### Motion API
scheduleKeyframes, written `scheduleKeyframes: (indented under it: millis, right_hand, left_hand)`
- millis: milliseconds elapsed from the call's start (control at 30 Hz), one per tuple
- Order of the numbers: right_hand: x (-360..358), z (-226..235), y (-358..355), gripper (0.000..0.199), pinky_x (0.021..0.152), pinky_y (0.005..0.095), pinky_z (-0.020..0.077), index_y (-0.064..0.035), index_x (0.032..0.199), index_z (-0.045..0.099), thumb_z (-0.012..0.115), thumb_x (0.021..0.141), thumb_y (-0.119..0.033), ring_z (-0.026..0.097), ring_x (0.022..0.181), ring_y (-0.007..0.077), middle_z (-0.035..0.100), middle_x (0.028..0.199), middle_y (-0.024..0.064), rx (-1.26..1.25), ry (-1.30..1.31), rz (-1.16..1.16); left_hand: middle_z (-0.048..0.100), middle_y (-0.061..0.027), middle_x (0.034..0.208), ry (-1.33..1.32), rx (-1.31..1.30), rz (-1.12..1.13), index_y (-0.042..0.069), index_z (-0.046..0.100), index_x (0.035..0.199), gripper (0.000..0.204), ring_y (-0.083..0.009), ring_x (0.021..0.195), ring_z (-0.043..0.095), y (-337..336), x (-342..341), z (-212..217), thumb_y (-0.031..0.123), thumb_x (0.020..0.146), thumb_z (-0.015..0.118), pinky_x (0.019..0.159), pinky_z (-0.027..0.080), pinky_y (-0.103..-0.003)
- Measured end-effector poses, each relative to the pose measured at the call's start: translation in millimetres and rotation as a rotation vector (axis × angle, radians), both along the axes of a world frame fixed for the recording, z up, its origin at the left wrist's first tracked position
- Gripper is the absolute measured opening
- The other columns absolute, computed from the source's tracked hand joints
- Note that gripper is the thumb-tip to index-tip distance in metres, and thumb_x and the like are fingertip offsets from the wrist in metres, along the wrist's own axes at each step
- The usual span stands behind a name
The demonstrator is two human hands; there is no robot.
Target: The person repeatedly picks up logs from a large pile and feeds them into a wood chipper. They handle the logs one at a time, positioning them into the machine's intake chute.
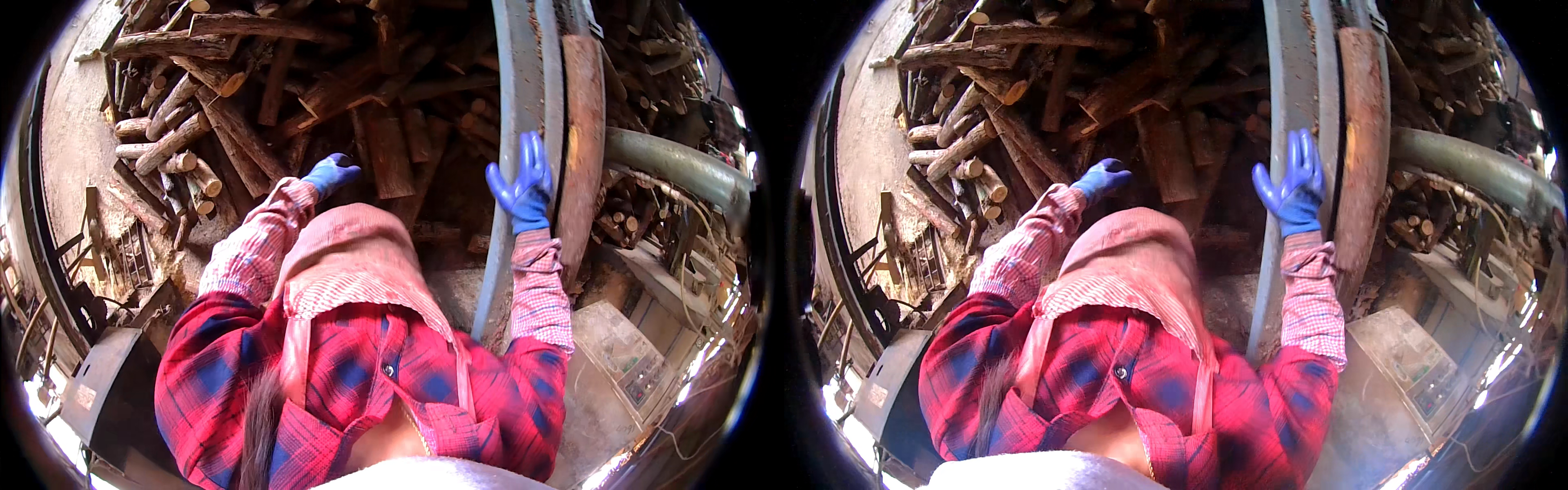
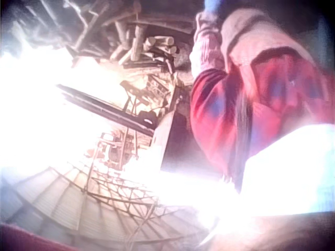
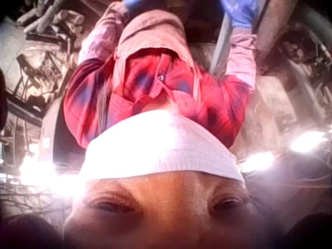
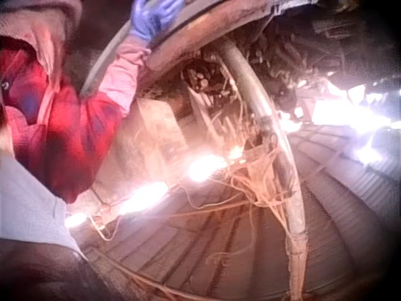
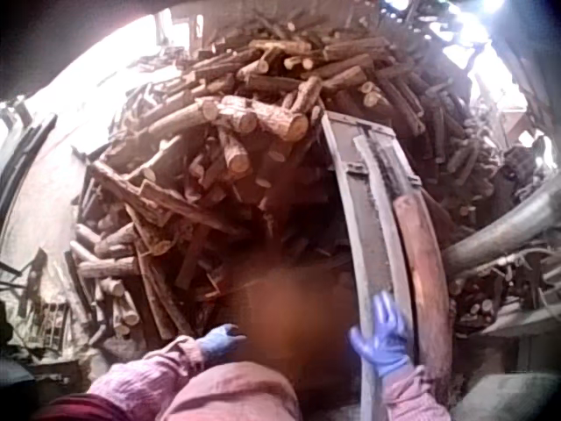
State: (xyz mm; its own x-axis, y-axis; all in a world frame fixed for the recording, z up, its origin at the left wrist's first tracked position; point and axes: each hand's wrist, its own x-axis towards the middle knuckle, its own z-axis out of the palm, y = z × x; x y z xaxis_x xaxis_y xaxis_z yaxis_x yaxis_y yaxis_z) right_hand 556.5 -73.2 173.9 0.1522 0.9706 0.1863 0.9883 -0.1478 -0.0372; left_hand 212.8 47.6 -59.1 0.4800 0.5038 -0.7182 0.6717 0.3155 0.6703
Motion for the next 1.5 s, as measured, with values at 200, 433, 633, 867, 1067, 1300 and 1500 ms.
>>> scheduleKeyframes:
  millis: [200,433,633,867,1067,1300,1500]
  right_hand:
    - [-8,-38,-6,0.071,0.109,0.0507,0.034,0.0008,0.138,0.042,0.071,0.08,-0.029,0.04,0.13,0.0435,0.042,0.141,0.0241,-0.073,-0.073,-0.072]
    - [-7,-47,3,0.064,0.105,0.0562,0.0355,0.0052,0.133,0.044,0.069,0.083,-0.026,0.041,0.128,0.0466,0.041,0.139,0.0293,-0.16,-0.094,-0.135]
    - [-2,-47,-4,0.07,0.105,0.0561,0.0356,0.0061,0.134,0.041,0.071,0.081,-0.028,0.04,0.126,0.0497,0.038,0.138,0.0337,-0.223,-0.156,-0.149]
    - [-6,-49,7,0.058,0.104,0.0549,0.0384,0.0024,0.131,0.048,0.068,0.083,-0.025,0.046,0.124,0.0465,0.046,0.136,0.027,-0.106,-0.102,-0.129]
    - [-4,-39,-6,0.061,0.107,0.05,0.0362,0.0007,0.132,0.049,0.071,0.079,-0.022,0.044,0.127,0.0427,0.043,0.139,0.0261,-0.082,-0.079,-0.137]
    - [-90,-52,20,0.088,0.112,0.0465,0.0287,0.0027,0.141,0.035,0.076,0.076,-0.039,0.036,0.133,0.0417,0.038,0.144,0.0262,0.263,0.318,-0.271]
    - [-170,-95,45,0.062,0.092,0.036,0.0485,0.0047,0.13,0.047,0.067,0.087,-0.036,0.06,0.103,0.0241,0.061,0.116,0.0165,-0.215,2.468,-0.493]
  left_hand:
    - [0.057,-0.0217,0.127,0.128,-0.015,-0.313,0.001,0.048,0.134,0.085,-0.0359,0.118,0.055,76,76,-109,0.056,0.073,0.072,0.098,0.046,-0.04]
    - [0.043,-0.0234,0.141,0.292,0.378,-0.102,0.005,0.039,0.142,0.102,-0.036,0.131,0.043,141,212,-246,0.063,0.065,0.075,0.108,0.037,-0.043]
    - [0.056,-0.022,0.126,0.315,0.437,-0.182,0.006,0.046,0.134,0.086,-0.0381,0.116,0.056,161,254,-335,0.048,0.065,0.079,0.095,0.049,-0.044]
    - [0.062,-0.0106,0.118,-0.667,-0.572,-0.013,0.002,0.051,0.129,0.05,-0.0243,0.113,0.058,138,211,-258,0.016,0.084,0.068,0.095,0.049,-0.039]
    - [0.064,-0.0113,0.099,-0.611,-1.297,0.457,0.008,0.06,0.106,0.032,-0.0301,0.088,0.064,64,119,-16,0.035,0.088,0.061,0.076,0.055,-0.047]
    - [0.066,-0.0134,0.098,-0.627,-1.376,0.299,0.003,0.06,0.107,0.037,-0.0319,0.093,0.064,-9,-46,76,0.035,0.09,0.058,0.086,0.051,-0.047]
    - [0.059,-0.0116,0.124,-0.63,-0.508,-0.347,-0.001,0.05,0.131,0.056,-0.019,0.113,0.055,-30,-66,190,0.037,0.092,0.06,0.1,0.043,-0.034]
